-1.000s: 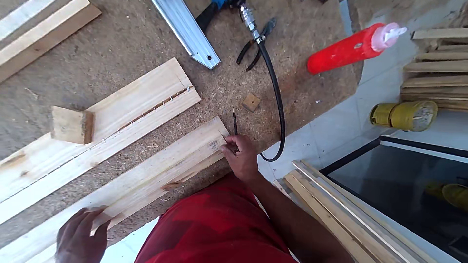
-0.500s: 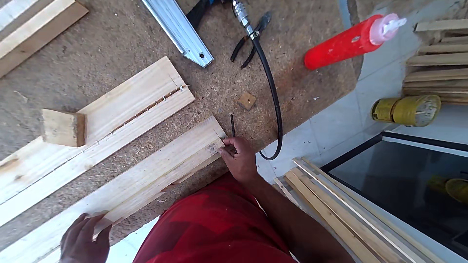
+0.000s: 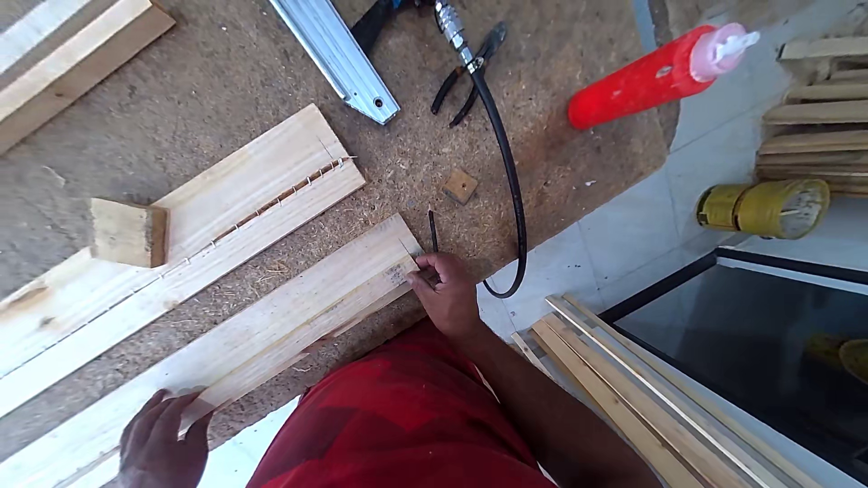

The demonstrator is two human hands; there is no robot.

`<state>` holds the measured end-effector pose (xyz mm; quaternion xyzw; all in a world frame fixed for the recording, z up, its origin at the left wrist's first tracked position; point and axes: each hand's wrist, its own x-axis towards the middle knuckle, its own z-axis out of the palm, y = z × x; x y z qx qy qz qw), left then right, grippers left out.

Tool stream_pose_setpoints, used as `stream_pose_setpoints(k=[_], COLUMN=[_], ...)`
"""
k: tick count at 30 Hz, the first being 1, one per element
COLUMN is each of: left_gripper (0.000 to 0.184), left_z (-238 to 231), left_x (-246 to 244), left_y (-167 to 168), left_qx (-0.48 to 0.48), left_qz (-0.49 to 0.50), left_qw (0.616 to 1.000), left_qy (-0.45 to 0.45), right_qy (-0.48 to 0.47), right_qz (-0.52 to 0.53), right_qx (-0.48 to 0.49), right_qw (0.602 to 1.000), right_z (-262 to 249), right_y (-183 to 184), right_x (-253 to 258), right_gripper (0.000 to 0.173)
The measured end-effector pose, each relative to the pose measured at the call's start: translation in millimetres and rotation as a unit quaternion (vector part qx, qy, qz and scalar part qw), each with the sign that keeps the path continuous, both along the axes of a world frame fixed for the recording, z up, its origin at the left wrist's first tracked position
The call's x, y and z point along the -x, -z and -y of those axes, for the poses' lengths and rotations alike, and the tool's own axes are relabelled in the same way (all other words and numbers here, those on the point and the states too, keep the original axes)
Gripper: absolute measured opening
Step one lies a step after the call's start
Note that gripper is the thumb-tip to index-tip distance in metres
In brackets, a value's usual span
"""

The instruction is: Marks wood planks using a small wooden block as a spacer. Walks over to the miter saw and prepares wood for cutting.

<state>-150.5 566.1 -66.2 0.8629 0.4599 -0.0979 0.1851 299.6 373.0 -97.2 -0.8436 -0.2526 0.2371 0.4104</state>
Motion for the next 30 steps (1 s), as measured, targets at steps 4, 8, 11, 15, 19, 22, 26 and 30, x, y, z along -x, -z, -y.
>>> stream_pose_setpoints(k=[4, 8, 11, 15, 19, 22, 26, 30], left_gripper=[0.03, 0.029, 0.029, 0.03, 0.03, 0.031, 0.031, 0.036], left_z=[0.0, 0.1, -1.2, -3.3, -5.4, -8.5, -6.9, 3.0], left_x=[0.2, -1.4, -0.5, 0.5, -1.0, -4.1, -33.1, -31.9], left_y=[0.9, 0.3, 1.3, 0.4, -1.0, 0.5, -15.3, -17.9], left_qx=[0.0, 0.003, 0.005, 0.01, 0.007, 0.003, 0.032, 0.028], left_qz=[0.0, -0.008, -0.004, -0.009, -0.008, 0.002, -0.037, -0.064], left_qw=[1.0, 1.0, 1.0, 1.0, 1.0, 1.0, 0.999, 0.995], left_qy=[-0.006, -0.011, -0.012, -0.01, -0.006, 0.009, -0.014, -0.071], right_qy=[-0.008, -0.011, -0.012, -0.011, -0.015, -0.023, -0.081, -0.127], right_qz=[0.005, 0.013, 0.018, 0.015, 0.011, 0.01, 0.009, 0.006], right_qx=[0.001, -0.003, -0.006, -0.009, -0.006, -0.005, 0.04, 0.017], right_qw=[1.0, 1.0, 1.0, 1.0, 1.0, 1.0, 0.996, 0.992], right_z=[0.9, 2.1, 1.8, 0.7, -2.3, -1.1, 10.0, 7.9], right_y=[0.9, 3.0, 3.4, 3.8, 1.8, 2.2, -7.1, -14.5], right_x=[-1.1, -1.6, -2.0, -1.5, -2.0, -3.2, -8.2, -13.2], right_gripper=[0.023, 0.023, 0.023, 0.023, 0.023, 0.024, 0.032, 0.04])
